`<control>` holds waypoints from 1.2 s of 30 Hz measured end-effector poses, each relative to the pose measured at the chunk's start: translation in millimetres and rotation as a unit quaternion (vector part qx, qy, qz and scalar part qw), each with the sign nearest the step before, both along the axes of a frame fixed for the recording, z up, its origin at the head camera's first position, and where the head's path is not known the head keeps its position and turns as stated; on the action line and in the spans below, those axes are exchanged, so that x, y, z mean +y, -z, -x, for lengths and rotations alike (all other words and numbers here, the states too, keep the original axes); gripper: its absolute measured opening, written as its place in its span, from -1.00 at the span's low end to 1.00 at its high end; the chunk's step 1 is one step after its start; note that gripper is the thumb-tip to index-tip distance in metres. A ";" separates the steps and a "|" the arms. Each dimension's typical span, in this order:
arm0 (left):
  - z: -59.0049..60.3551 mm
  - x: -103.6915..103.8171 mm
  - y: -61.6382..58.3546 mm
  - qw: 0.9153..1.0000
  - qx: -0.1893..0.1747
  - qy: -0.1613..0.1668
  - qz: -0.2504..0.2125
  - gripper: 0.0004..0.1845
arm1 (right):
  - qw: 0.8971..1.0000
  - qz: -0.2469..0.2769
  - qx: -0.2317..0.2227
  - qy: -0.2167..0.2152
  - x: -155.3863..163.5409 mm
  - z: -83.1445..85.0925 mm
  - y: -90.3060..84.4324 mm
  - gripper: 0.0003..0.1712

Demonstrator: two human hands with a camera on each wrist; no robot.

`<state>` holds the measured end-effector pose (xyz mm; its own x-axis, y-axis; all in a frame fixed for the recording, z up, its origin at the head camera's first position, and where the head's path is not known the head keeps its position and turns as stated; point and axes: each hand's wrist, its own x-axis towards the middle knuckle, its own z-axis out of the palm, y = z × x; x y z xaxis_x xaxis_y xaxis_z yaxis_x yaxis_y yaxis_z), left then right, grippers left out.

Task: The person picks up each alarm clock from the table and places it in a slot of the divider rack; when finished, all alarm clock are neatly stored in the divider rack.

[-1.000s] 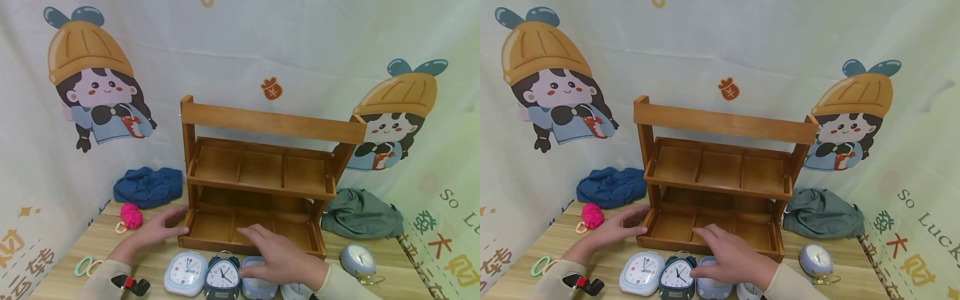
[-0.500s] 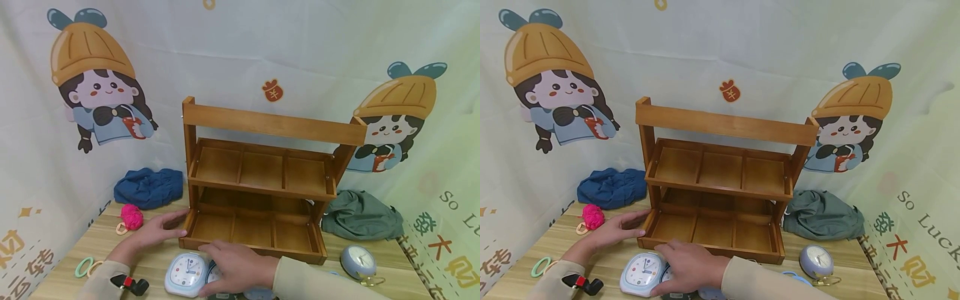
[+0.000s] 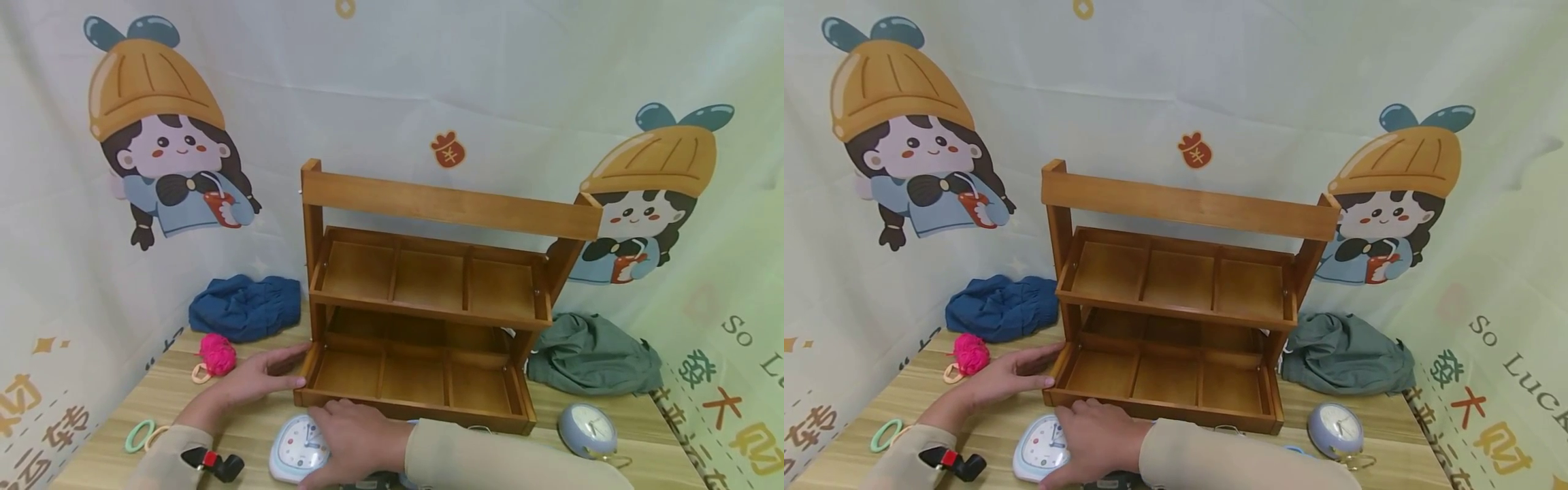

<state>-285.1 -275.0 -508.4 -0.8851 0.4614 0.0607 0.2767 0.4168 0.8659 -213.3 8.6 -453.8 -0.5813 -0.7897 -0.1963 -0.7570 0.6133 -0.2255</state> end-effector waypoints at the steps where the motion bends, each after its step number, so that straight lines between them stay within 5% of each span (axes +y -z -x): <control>1: 0.4 0.1 0.2 1.000 -0.001 0.001 -0.001 -0.19 | 1.000 -0.002 0.001 0.002 -1.3 0.7 1.1 0.22; 16: 1.6 -1.7 2.7 1.000 0.025 0.006 0.014 -0.22 | 0.998 0.054 -0.003 0.018 -3.8 -1.7 6.3 0.19; 22: 3.5 -1.4 1.8 1.000 0.012 0.010 0.004 -0.22 | 0.993 0.112 0.027 0.001 9.0 -3.8 -12.4 0.18; 28: 5.3 -2.5 1.2 1.000 0.003 0.017 -0.006 -0.23 | 0.989 0.124 0.074 0.033 24.5 18.8 -32.0 0.19; 36: 2.7 0.9 -0.7 1.000 0.004 0.000 0.007 -0.20 | 0.986 0.097 0.113 0.081 35.4 58.4 -33.6 0.21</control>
<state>-287.8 -274.2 -507.7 -0.8851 0.4615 0.0611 0.2830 0.4293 0.8576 -271.7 44.0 -420.2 -0.7142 -0.6932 0.0974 -0.6972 0.6920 -0.1875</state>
